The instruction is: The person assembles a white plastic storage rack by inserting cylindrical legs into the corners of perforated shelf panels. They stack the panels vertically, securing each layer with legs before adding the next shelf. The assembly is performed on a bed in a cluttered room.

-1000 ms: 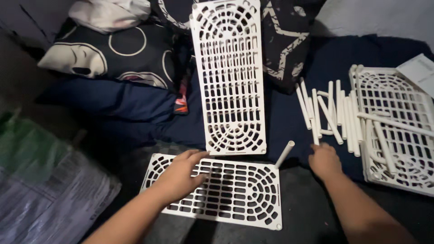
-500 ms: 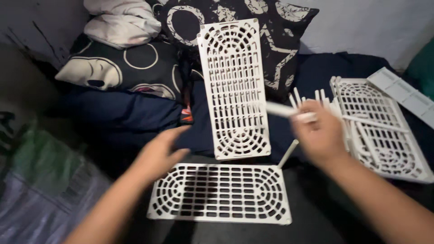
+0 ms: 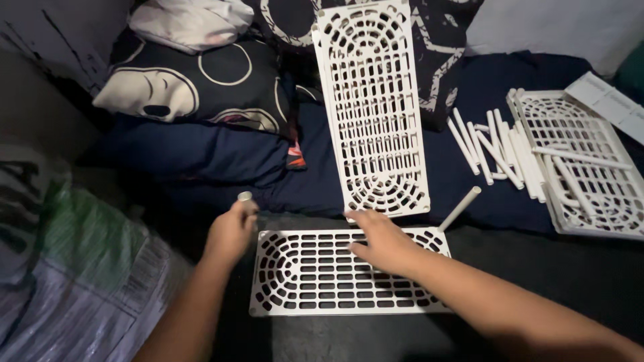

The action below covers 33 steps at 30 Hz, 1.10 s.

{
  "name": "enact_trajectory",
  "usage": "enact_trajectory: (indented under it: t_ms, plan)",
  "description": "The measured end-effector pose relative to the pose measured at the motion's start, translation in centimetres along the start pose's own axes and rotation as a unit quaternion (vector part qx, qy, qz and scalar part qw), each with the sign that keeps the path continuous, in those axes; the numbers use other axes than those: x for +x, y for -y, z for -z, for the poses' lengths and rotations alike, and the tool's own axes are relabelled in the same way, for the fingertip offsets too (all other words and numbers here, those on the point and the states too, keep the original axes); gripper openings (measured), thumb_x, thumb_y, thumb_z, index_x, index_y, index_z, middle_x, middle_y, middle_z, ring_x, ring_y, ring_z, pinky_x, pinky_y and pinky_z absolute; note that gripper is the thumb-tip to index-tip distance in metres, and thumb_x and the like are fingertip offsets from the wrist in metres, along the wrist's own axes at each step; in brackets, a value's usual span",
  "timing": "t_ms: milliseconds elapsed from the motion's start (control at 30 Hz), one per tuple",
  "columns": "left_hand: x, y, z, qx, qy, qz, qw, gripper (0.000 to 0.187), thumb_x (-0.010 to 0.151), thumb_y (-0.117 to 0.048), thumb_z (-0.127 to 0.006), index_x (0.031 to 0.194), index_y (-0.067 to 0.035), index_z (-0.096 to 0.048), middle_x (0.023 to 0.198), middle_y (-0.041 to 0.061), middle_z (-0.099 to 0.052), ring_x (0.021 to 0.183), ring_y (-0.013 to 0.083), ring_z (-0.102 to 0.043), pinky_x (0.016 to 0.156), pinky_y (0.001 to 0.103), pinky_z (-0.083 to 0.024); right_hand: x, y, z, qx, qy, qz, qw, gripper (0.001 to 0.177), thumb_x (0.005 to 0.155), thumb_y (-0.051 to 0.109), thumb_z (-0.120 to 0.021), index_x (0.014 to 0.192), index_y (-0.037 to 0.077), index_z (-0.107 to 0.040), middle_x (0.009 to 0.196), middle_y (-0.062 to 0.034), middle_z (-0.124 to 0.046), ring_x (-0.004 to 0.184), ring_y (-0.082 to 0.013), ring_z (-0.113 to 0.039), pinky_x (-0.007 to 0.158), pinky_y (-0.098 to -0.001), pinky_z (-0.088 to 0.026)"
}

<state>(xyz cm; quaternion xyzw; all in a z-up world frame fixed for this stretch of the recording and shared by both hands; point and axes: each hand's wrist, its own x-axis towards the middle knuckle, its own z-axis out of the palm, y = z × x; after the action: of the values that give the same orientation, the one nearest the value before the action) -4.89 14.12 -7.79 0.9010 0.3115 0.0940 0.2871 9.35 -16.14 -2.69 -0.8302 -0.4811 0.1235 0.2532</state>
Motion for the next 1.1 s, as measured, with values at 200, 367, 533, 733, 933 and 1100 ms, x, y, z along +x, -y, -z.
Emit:
enact_trajectory:
  t_ms: [200,367,533,733,933,1100]
  plan:
    - [0.2,5.2,-4.4,-0.11,-0.056,0.003,0.992,0.022,0.092,-0.014,-0.062,0.114,-0.014,-0.065,0.098,0.016,-0.076,0.095,0.0355,-0.074,0.082,0.045,-0.056,-1.2,-5.8,-1.8,-0.043,0.073,-0.172,0.981,0.065,0.084,0.025,-0.073,0.143,0.011,-0.05,0.13,-0.0176,-0.059,0.128,-0.0343,-0.054,0.11,-0.0417,-0.044]
    - [1.5,5.7,-7.1,-0.089,-0.07,0.005,0.994,0.023,0.093,-0.014,-0.06,0.115,-0.015,-0.066,0.098,0.017,-0.076,0.095,0.0377,-0.073,0.082,0.046,-0.056,-1.9,-6.6,-1.1,-0.043,0.019,-0.136,0.99,0.063,0.082,0.022,-0.074,0.139,0.009,-0.052,0.134,-0.0189,-0.056,0.128,-0.0374,-0.05,0.108,-0.0448,-0.041]
    - [1.8,5.2,-7.8,-0.017,-0.076,0.029,0.997,0.021,0.097,-0.023,-0.064,0.115,-0.013,-0.066,0.097,0.02,-0.074,0.091,0.0417,-0.071,0.08,0.05,-0.055,-3.2,-7.2,-1.1,-0.04,-0.014,-0.114,0.993,0.061,0.083,0.021,-0.073,0.139,0.008,-0.053,0.132,-0.0184,-0.056,0.128,-0.0369,-0.051,0.108,-0.0449,-0.042]
    - [1.5,3.9,-7.2,-0.003,-0.044,0.043,0.998,0.021,0.099,-0.025,-0.061,0.116,-0.013,-0.064,0.092,0.02,-0.075,0.09,0.0422,-0.071,0.081,0.052,-0.054,-3.6,-7.4,-1.0,-0.04,-0.003,-0.143,0.989,0.061,0.083,0.022,-0.072,0.139,0.009,-0.052,0.133,-0.0172,-0.055,0.127,-0.0352,-0.051,0.108,-0.0446,-0.042]
    - [2.4,4.4,-8.2,0.019,-0.047,0.039,0.998,0.026,0.098,-0.025,-0.062,0.12,-0.013,-0.064,0.093,0.023,-0.073,0.089,0.0453,-0.069,0.08,0.054,-0.053,-3.6,-8.7,-1.8,-0.042,0.002,-0.137,0.99,0.062,0.082,0.022,-0.073,0.139,0.008,-0.052,0.132,-0.0186,-0.055,0.126,-0.0361,-0.051,0.108,-0.0447,-0.041]
    - [2.0,6.2,-8.3,-0.017,-0.087,0.009,0.996,0.026,0.098,-0.023,-0.061,0.12,-0.009,-0.064,0.095,0.022,-0.074,0.09,0.0443,-0.07,0.079,0.053,-0.055,-3.5,-9.3,-2.2,-0.031,0.013,-0.142,0.989,0.062,0.083,0.022,-0.072,0.14,0.007,-0.051,0.131,-0.0188,-0.056,0.126,-0.0362,-0.052,0.108,-0.0446,-0.041]
